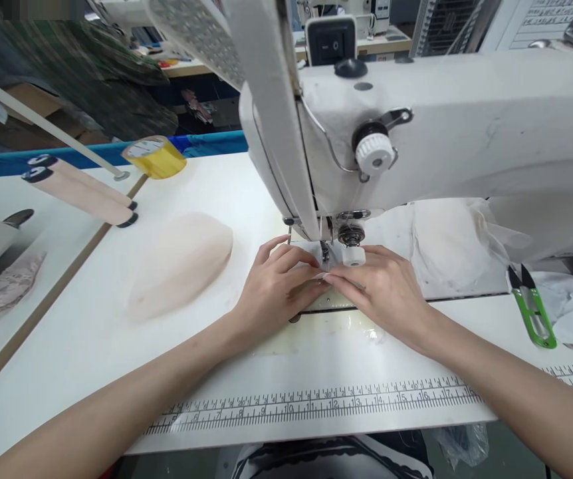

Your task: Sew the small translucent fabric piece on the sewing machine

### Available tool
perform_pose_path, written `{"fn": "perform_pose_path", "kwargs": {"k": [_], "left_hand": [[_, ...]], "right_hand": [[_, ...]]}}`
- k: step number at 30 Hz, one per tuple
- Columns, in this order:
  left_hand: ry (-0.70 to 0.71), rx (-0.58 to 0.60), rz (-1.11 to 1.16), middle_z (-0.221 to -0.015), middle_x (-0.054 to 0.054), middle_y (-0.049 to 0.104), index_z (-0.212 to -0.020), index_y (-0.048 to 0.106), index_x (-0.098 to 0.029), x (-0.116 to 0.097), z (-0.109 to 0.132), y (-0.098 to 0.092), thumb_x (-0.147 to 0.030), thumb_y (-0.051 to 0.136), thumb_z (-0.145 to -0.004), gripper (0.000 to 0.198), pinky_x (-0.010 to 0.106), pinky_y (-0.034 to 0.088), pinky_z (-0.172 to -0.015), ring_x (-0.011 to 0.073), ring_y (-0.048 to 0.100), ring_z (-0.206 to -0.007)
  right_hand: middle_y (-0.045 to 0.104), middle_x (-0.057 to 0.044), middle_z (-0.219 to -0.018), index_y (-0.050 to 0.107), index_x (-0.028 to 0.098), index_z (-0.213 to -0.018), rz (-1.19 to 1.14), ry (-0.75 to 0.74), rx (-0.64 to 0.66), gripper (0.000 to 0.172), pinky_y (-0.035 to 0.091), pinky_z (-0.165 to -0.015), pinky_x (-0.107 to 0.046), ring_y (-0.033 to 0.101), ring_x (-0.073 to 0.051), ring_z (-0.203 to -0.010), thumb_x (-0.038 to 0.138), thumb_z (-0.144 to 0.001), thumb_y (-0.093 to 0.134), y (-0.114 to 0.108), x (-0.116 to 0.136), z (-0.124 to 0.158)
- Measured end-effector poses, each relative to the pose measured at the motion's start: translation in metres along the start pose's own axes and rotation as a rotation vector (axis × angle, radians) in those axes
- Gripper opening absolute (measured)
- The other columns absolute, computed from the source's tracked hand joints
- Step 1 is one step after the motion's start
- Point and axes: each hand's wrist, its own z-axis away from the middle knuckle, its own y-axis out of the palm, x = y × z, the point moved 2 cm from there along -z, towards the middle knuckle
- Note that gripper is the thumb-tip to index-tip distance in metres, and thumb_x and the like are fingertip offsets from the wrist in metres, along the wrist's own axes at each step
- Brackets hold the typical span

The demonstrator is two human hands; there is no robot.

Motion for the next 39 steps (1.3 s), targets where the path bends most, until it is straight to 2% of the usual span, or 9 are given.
{"fn": "perform_pose_path", "kwargs": {"k": [4,8,12,18,22,29,35,39], "left_hand": [[0.028,-0.009,-0.003,-0.087,-0.002,0.067,-0.088,0.069,-0.024,-0.001,0.001,0.000,-0.025,0.055,-0.090,0.014,0.044,0.032,-0.106,0.0131,0.060,-0.084],[0.052,-0.016,-0.018,-0.085,-0.002,0.068,-0.088,0.069,-0.025,-0.001,0.001,0.000,-0.024,0.056,-0.090,0.014,0.046,0.032,-0.106,0.0134,0.060,-0.084],[0.111,-0.028,-0.076,-0.085,-0.002,0.069,-0.092,0.069,-0.026,-0.004,0.003,-0.002,-0.024,0.056,-0.090,0.013,0.046,0.035,-0.105,0.0139,0.062,-0.087],[0.239,0.036,-0.210,-0.114,0.004,0.068,-0.107,0.065,-0.019,-0.013,0.018,-0.009,-0.018,0.054,-0.090,0.020,0.046,0.035,-0.109,0.0185,0.061,-0.108],[0.226,0.080,-0.212,-0.113,0.008,0.068,-0.114,0.062,-0.013,-0.016,0.024,-0.013,-0.020,0.055,-0.089,0.027,0.046,0.036,-0.111,0.0198,0.063,-0.108],[0.223,0.089,-0.225,-0.112,0.010,0.069,-0.114,0.063,-0.011,-0.017,0.025,-0.015,-0.019,0.056,-0.088,0.027,0.049,0.036,-0.112,0.0219,0.064,-0.106],[0.229,0.085,-0.258,-0.112,0.009,0.069,-0.114,0.063,-0.013,-0.018,0.024,-0.015,-0.020,0.054,-0.090,0.026,0.054,0.034,-0.111,0.0219,0.064,-0.106],[0.217,0.084,-0.236,-0.112,0.012,0.068,-0.114,0.062,-0.010,-0.015,0.023,-0.014,-0.019,0.054,-0.089,0.028,0.057,0.029,-0.113,0.0235,0.064,-0.107]], "right_hand": [[0.073,0.003,-0.075,0.069,0.022,-0.096,0.002,-0.031,-0.008,0.014,0.052,-0.085,-0.035,0.058,-0.010,-0.049,0.022,-0.089,0.057,0.001,0.000,0.002],[0.073,0.003,-0.077,0.067,0.023,-0.094,0.024,-0.070,-0.034,0.011,0.053,-0.081,-0.034,0.062,-0.011,-0.055,0.020,-0.088,0.058,0.002,-0.001,0.004],[0.073,0.002,-0.086,0.067,0.021,-0.088,0.028,-0.159,-0.030,0.008,0.051,-0.075,-0.029,0.066,-0.012,-0.070,0.019,-0.088,0.059,-0.001,0.004,0.005],[0.072,-0.001,-0.095,0.067,0.019,-0.087,0.136,-0.308,0.038,0.018,0.048,-0.076,-0.031,0.065,-0.016,-0.091,0.007,-0.087,0.054,-0.003,0.010,0.011],[0.071,0.000,-0.093,0.067,0.019,-0.085,0.153,-0.297,0.069,0.022,0.048,-0.072,-0.029,0.064,-0.013,-0.087,0.004,-0.088,0.050,0.000,0.009,0.013],[0.071,0.001,-0.093,0.067,0.019,-0.085,0.161,-0.280,0.061,0.024,0.047,-0.086,-0.031,0.065,-0.013,-0.087,0.001,-0.086,0.050,0.002,0.009,0.014],[0.072,0.001,-0.092,0.067,0.019,-0.084,0.147,-0.277,0.041,0.025,0.048,-0.085,-0.030,0.065,-0.013,-0.086,0.002,-0.086,0.049,0.002,0.009,0.013],[0.072,0.002,-0.093,0.066,0.020,-0.082,0.167,-0.281,0.009,0.025,0.047,-0.086,-0.030,0.065,-0.012,-0.083,0.002,-0.087,0.049,0.004,0.009,0.011]]}}
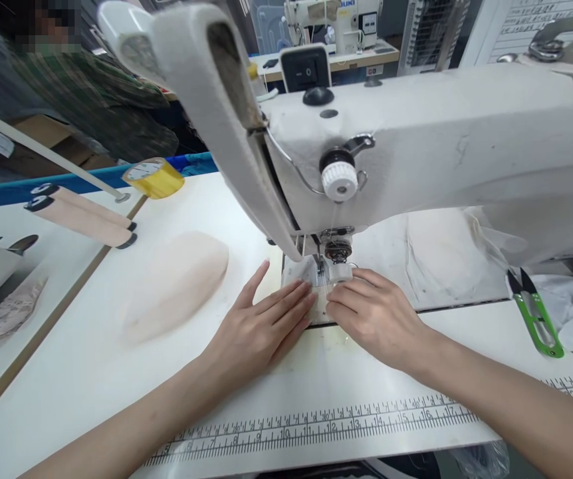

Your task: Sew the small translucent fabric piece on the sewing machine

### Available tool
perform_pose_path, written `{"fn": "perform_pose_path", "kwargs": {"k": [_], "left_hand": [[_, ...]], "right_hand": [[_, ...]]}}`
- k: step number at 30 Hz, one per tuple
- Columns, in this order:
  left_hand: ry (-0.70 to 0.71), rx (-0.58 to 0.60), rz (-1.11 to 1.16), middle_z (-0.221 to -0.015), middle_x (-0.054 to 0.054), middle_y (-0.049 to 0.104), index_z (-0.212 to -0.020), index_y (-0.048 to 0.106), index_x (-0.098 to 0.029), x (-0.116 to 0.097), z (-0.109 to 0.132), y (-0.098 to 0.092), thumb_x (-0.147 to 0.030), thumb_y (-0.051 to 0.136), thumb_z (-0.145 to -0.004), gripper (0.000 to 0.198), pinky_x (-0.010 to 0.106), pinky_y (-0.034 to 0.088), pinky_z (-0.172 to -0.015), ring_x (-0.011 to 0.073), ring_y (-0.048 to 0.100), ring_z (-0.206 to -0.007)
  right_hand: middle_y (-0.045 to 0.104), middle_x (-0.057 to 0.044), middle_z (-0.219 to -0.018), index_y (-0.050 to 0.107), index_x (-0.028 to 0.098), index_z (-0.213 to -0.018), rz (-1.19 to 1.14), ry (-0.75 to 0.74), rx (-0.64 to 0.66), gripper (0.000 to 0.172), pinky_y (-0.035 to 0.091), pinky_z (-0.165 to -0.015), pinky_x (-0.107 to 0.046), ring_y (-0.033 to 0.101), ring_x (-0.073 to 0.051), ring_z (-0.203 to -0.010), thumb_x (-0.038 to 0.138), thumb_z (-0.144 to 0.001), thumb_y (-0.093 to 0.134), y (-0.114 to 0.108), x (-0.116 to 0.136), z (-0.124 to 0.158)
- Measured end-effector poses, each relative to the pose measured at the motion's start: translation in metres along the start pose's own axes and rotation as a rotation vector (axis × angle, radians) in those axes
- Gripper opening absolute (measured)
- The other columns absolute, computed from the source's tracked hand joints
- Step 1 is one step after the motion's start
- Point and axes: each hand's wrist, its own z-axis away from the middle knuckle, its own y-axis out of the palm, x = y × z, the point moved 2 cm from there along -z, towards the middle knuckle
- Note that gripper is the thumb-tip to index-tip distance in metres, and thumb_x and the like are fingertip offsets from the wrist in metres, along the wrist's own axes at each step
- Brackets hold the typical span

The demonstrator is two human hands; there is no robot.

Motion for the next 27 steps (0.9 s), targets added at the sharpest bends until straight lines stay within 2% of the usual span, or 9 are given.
{"fn": "perform_pose_path", "kwargs": {"k": [7,12,14,17,21,27], "left_hand": [[-0.036,-0.006,0.000,-0.112,0.009,0.069,-0.115,0.062,-0.015,0.009,-0.005,0.006,-0.021,0.050,-0.092,0.027,0.061,0.024,-0.113,0.0228,0.064,-0.107],[-0.053,0.006,-0.002,-0.114,0.010,0.068,-0.116,0.061,-0.013,0.015,-0.009,0.009,-0.024,0.049,-0.093,0.028,0.063,0.019,-0.114,0.0237,0.064,-0.108],[-0.061,0.016,-0.006,-0.117,0.011,0.066,-0.118,0.060,-0.013,0.015,-0.009,0.009,-0.027,0.049,-0.093,0.030,0.063,0.017,-0.114,0.0243,0.062,-0.110],[-0.058,0.026,0.000,-0.121,0.012,0.064,-0.122,0.058,-0.013,0.009,-0.006,0.007,-0.029,0.049,-0.094,0.033,0.060,0.021,-0.114,0.0233,0.061,-0.112],[-0.065,0.046,0.015,-0.121,0.013,0.063,-0.122,0.057,-0.010,0.001,-0.002,0.006,-0.031,0.048,-0.093,0.036,0.056,0.022,-0.115,0.0232,0.059,-0.114],[-0.072,0.048,0.038,-0.122,0.013,0.063,-0.121,0.058,-0.010,0.004,-0.003,0.007,-0.032,0.048,-0.094,0.037,0.057,0.019,-0.116,0.0240,0.059,-0.114]], "right_hand": [[0.073,0.003,-0.087,0.066,0.019,-0.076,0.067,0.017,-0.064,0.024,0.048,-0.083,-0.030,0.063,-0.011,-0.068,0.000,-0.082,0.053,0.009,-0.007,-0.002],[0.074,0.001,-0.087,0.069,0.018,-0.085,0.074,0.055,-0.052,0.018,0.050,-0.078,-0.030,0.064,-0.013,-0.072,0.005,-0.084,0.056,0.013,-0.009,-0.003],[0.074,0.000,-0.090,0.069,0.017,-0.086,0.067,0.059,-0.040,0.014,0.050,-0.079,-0.031,0.065,-0.013,-0.074,0.012,-0.087,0.057,0.012,-0.008,-0.003],[0.073,0.000,-0.097,0.070,0.017,-0.089,0.085,0.049,-0.023,0.015,0.048,-0.084,-0.033,0.065,-0.014,-0.079,0.020,-0.091,0.055,0.009,-0.004,-0.002],[0.072,0.001,-0.101,0.069,0.017,-0.095,0.117,0.043,0.004,0.016,0.045,-0.091,-0.035,0.065,-0.014,-0.081,0.022,-0.092,0.054,0.006,-0.002,0.000],[0.073,0.000,-0.099,0.070,0.018,-0.095,0.146,0.045,0.001,0.017,0.045,-0.089,-0.036,0.065,-0.014,-0.080,0.021,-0.092,0.053,0.007,-0.002,-0.001]]}}
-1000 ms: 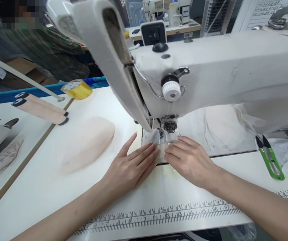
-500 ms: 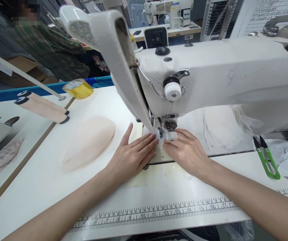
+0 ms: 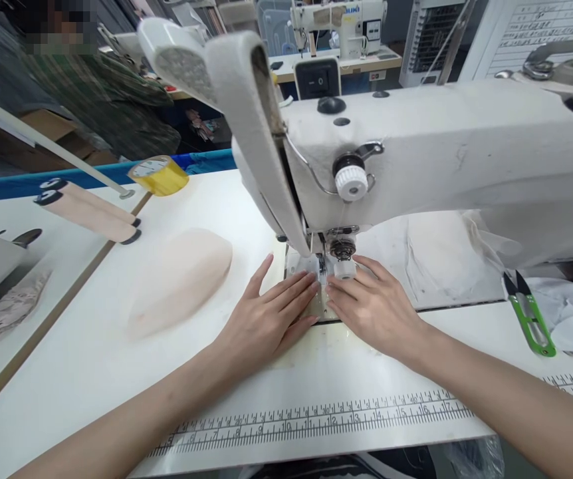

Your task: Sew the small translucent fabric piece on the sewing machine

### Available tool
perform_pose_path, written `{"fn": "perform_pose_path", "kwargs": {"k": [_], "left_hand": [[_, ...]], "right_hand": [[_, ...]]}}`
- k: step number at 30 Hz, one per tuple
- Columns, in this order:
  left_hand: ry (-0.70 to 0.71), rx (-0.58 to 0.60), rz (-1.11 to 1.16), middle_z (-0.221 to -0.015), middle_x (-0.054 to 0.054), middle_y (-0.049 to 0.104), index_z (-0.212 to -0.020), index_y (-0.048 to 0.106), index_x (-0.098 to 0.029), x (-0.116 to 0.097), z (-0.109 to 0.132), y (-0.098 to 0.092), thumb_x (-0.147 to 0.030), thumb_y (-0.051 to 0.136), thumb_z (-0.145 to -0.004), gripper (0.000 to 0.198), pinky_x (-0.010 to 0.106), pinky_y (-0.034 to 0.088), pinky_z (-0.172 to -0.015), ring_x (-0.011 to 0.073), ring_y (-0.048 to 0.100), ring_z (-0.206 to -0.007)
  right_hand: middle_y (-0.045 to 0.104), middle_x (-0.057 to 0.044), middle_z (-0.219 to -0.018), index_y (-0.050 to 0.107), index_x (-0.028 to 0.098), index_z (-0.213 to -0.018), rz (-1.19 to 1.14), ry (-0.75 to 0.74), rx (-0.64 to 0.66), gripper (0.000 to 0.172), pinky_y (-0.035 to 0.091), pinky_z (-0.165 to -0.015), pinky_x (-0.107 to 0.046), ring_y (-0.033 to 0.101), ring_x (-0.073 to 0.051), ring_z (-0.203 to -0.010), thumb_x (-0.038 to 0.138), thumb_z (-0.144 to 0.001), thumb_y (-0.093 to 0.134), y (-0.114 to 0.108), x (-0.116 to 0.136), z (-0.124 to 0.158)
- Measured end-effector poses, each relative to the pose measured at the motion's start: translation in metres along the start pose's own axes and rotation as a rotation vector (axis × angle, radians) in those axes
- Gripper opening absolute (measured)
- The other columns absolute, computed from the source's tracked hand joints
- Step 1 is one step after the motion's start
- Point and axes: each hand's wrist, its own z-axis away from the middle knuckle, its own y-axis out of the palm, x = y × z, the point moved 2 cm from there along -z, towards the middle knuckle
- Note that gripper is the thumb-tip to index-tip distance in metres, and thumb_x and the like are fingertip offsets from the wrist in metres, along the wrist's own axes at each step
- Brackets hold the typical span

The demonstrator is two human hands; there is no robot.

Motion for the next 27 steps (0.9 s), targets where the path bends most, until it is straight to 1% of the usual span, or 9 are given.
{"fn": "perform_pose_path", "kwargs": {"k": [5,8,11,16,21,24,27], "left_hand": [[-0.020,0.011,0.022,-0.123,0.013,0.062,-0.121,0.058,-0.009,0.006,-0.004,0.002,-0.033,0.047,-0.094,0.038,0.058,0.015,-0.116,0.0240,0.059,-0.116],[-0.032,0.012,0.040,-0.122,0.013,0.062,-0.121,0.058,-0.011,0.009,-0.007,0.003,-0.033,0.046,-0.095,0.037,0.060,0.016,-0.115,0.0243,0.058,-0.116],[-0.045,0.021,0.053,-0.124,0.013,0.062,-0.122,0.057,-0.011,0.012,-0.010,0.004,-0.034,0.044,-0.095,0.038,0.060,0.015,-0.115,0.0249,0.057,-0.117],[-0.088,0.067,0.065,-0.128,0.012,0.059,-0.126,0.054,-0.012,0.017,-0.014,0.007,-0.035,0.042,-0.096,0.040,0.059,0.009,-0.117,0.0249,0.054,-0.122],[-0.128,0.089,0.081,-0.132,0.011,0.056,-0.129,0.052,-0.012,0.021,-0.016,0.010,-0.037,0.039,-0.097,0.043,0.059,0.007,-0.116,0.0259,0.050,-0.125],[-0.145,0.096,0.063,-0.133,0.010,0.055,-0.130,0.051,-0.012,0.022,-0.015,0.012,-0.038,0.039,-0.097,0.044,0.059,0.008,-0.116,0.0268,0.047,-0.128],[-0.155,0.097,0.031,-0.132,0.009,0.056,-0.130,0.051,-0.013,0.023,-0.015,0.013,-0.039,0.039,-0.096,0.044,0.059,0.009,-0.116,0.0269,0.047,-0.127]], "right_hand": [[0.073,-0.004,-0.094,0.070,0.016,-0.099,0.047,0.003,0.008,0.019,0.046,-0.087,-0.038,0.064,-0.016,-0.074,0.021,-0.091,0.053,0.003,-0.002,-0.002],[0.073,-0.005,-0.089,0.069,0.014,-0.103,0.079,0.006,0.022,0.021,0.046,-0.086,-0.040,0.063,-0.018,-0.073,0.020,-0.091,0.053,0.004,-0.003,-0.003],[0.073,-0.005,-0.090,0.069,0.014,-0.105,0.126,0.009,0.048,0.023,0.044,-0.090,-0.041,0.063,-0.019,-0.078,0.021,-0.092,0.051,0.005,-0.005,-0.005],[0.073,-0.005,-0.097,0.067,0.015,-0.107,0.167,0.011,0.087,0.026,0.038,-0.097,-0.041,0.062,-0.020,-0.092,0.025,-0.095,0.046,0.006,-0.006,-0.007],[0.072,-0.003,-0.098,0.069,0.018,-0.105,0.179,0.017,0.099,0.026,0.034,-0.101,-0.041,0.061,-0.020,-0.088,0.026,-0.095,0.046,0.003,-0.008,-0.008],[0.073,-0.003,-0.095,0.069,0.019,-0.104,0.179,0.014,0.087,0.025,0.033,-0.101,-0.042,0.061,-0.021,-0.089,0.027,-0.094,0.048,0.001,-0.008,-0.008],[0.073,-0.004,-0.090,0.069,0.017,-0.104,0.162,0.005,0.081,0.026,0.033,-0.101,-0.042,0.062,-0.021,-0.092,0.026,-0.094,0.048,-0.001,-0.009,-0.007]]}}
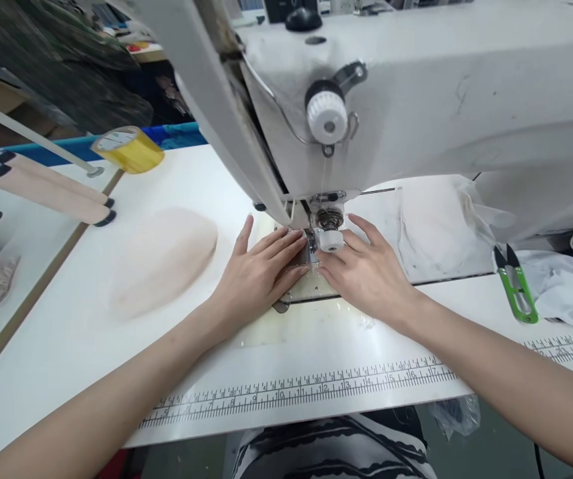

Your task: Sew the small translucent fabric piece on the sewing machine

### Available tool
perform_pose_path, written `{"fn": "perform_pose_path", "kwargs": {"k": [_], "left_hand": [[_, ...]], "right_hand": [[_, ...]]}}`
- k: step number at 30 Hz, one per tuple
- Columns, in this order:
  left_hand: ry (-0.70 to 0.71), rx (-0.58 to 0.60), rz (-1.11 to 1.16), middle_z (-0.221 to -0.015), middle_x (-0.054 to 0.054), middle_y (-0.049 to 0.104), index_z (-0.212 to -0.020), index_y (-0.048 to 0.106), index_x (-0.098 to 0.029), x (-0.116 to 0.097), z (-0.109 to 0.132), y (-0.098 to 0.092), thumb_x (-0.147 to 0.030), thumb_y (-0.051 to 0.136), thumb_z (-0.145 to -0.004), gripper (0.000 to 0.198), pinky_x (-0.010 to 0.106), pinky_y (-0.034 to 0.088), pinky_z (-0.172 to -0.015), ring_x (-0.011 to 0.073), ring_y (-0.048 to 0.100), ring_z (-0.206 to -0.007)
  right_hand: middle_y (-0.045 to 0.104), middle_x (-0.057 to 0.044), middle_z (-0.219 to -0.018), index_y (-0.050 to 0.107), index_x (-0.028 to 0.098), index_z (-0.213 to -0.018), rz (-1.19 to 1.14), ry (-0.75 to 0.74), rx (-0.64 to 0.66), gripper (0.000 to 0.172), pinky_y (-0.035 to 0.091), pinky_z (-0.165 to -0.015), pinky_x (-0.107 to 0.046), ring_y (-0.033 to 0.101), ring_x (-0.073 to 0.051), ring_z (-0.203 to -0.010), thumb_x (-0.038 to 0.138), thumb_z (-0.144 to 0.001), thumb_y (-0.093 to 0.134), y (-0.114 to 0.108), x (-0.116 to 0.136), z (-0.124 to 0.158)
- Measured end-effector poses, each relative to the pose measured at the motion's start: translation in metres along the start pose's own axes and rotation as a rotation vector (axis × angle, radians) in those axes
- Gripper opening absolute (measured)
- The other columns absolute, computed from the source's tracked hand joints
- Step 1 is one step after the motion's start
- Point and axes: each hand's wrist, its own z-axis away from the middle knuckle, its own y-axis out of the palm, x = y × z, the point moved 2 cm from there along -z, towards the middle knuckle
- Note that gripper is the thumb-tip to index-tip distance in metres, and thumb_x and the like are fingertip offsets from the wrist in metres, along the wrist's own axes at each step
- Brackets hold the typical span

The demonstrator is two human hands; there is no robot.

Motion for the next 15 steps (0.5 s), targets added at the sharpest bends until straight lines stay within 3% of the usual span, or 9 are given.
{"fn": "perform_pose_path", "kwargs": {"k": [3,6,8,10,12,15], "left_hand": [[0.005,-0.017,-0.042,-0.131,0.009,0.057,-0.129,0.052,-0.016,-0.001,-0.001,-0.001,-0.039,0.040,-0.096,0.042,0.059,0.009,-0.115,0.0260,0.050,-0.123],[-0.019,-0.037,-0.126,-0.121,0.012,0.062,-0.123,0.056,-0.015,-0.008,0.002,-0.007,-0.038,0.045,-0.094,0.038,0.058,0.023,-0.111,0.0263,0.057,-0.109],[-0.011,-0.038,-0.145,-0.107,0.011,0.065,-0.117,0.059,-0.014,-0.016,0.007,-0.014,-0.036,0.047,-0.093,0.035,0.051,0.041,-0.097,0.0240,0.061,-0.093],[0.064,-0.027,-0.062,-0.099,0.008,0.065,-0.118,0.057,-0.015,-0.024,0.014,-0.022,-0.028,0.044,-0.095,0.030,0.036,0.051,-0.076,0.0187,0.062,-0.082],[0.126,-0.022,0.053,-0.103,0.007,0.064,-0.123,0.052,-0.016,-0.029,0.019,-0.029,-0.014,0.036,-0.095,0.033,0.024,0.050,-0.061,0.0147,0.062,-0.083],[0.071,0.013,0.052,-0.116,0.011,0.060,-0.128,0.047,-0.015,-0.023,0.021,-0.033,-0.009,0.035,-0.091,0.039,0.026,0.051,-0.066,0.0195,0.059,-0.102]], "right_hand": [[0.073,-0.004,-0.087,0.069,0.017,-0.101,-0.024,0.004,0.009,0.025,0.035,-0.099,-0.042,0.063,-0.020,-0.088,0.025,-0.094,0.047,-0.002,-0.002,0.000],[0.073,-0.003,-0.085,0.070,0.018,-0.096,-0.031,0.012,-0.017,0.023,0.037,-0.098,-0.041,0.063,-0.018,-0.083,0.022,-0.093,0.048,-0.004,-0.005,0.000],[0.073,-0.002,-0.077,0.071,0.019,-0.092,-0.031,0.015,-0.045,0.022,0.037,-0.098,-0.040,0.063,-0.018,-0.081,0.021,-0.092,0.050,-0.005,-0.007,0.000],[0.070,-0.001,-0.067,0.072,0.021,-0.087,-0.033,0.018,-0.058,0.023,0.037,-0.099,-0.040,0.062,-0.018,-0.080,0.022,-0.092,0.050,-0.006,-0.010,0.000],[0.068,-0.001,-0.065,0.072,0.023,-0.085,-0.041,0.023,-0.051,0.025,0.037,-0.100,-0.041,0.062,-0.019,-0.080,0.022,-0.092,0.048,-0.006,-0.011,0.001],[0.071,-0.002,-0.075,0.073,0.024,-0.087,-0.097,0.057,-0.045,0.026,0.040,-0.096,-0.042,0.063,-0.020,-0.082,0.023,-0.093,0.048,-0.007,-0.012,0.003]]}}
